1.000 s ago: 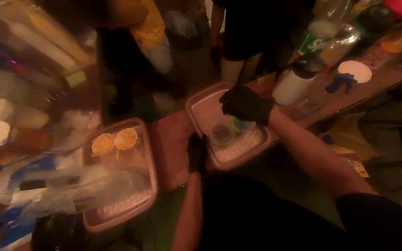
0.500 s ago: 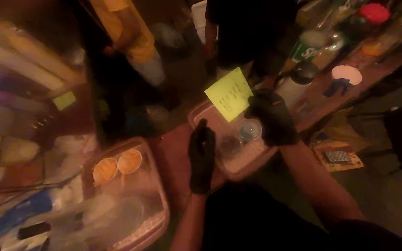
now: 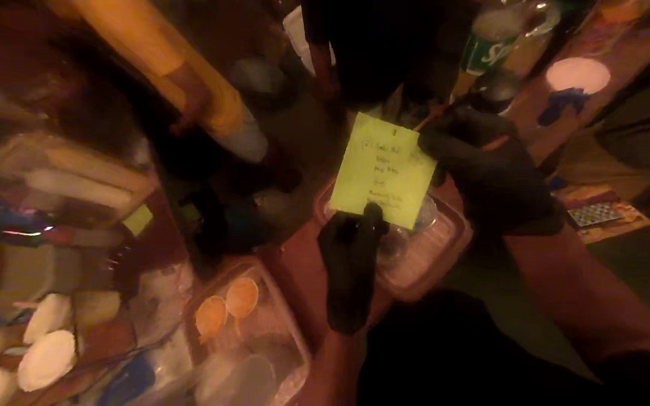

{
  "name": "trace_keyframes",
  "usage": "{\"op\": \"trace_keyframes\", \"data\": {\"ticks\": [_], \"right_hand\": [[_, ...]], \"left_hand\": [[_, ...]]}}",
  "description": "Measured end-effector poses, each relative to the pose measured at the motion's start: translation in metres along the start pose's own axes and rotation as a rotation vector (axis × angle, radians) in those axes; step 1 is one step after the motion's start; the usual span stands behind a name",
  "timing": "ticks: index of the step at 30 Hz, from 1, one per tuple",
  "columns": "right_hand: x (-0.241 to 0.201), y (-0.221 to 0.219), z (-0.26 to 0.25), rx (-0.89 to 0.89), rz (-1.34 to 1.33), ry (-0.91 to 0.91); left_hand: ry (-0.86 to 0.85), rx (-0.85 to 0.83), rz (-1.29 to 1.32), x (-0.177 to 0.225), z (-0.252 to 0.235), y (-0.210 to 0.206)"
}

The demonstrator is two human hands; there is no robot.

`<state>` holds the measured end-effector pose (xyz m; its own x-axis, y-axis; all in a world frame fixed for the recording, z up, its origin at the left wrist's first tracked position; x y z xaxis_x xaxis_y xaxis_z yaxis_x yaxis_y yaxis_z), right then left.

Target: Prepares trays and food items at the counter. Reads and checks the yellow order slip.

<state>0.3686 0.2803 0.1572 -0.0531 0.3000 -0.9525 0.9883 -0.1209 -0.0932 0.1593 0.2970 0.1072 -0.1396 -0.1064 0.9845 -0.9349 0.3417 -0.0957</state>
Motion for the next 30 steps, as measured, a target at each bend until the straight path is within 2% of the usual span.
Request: {"op": "trace_keyframes", "data": {"ticks": [5,9,20,30], "right_hand": [[-0.025,0.013,-0.019,-0.054,-0.011,0.092],[-0.037,0.023,-0.032,-0.124,-0.084,0.176],[-0.043,0.040,-0.044,-0.194,-0.216,0.184],[-0.054,0.050,-0.041,-0.275,-0.267,0.265]], "left_hand": [[-0.112,-0.008,0.042,0.017,-0.004,-0.023],[-0.117,-0.002,0.035,0.024,-0.010,-0.041],[-0.207,-0.017,0.101,0.033,-0.013,-0.069],[-0.282,-0.042,0.109,0.044,-0.009,-0.087]]}}
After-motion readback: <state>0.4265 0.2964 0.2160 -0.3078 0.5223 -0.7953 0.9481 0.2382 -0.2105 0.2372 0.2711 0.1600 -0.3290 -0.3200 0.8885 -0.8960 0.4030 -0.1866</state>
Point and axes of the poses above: each hand's wrist, its own z-axis away from the middle knuckle, its own y-axis out of the back of the hand, x = y × z, the point moved 10 cm from there along -z, towards the middle knuckle, and after that the axes turned 10 degrees about -x, right-handed, at the moved point
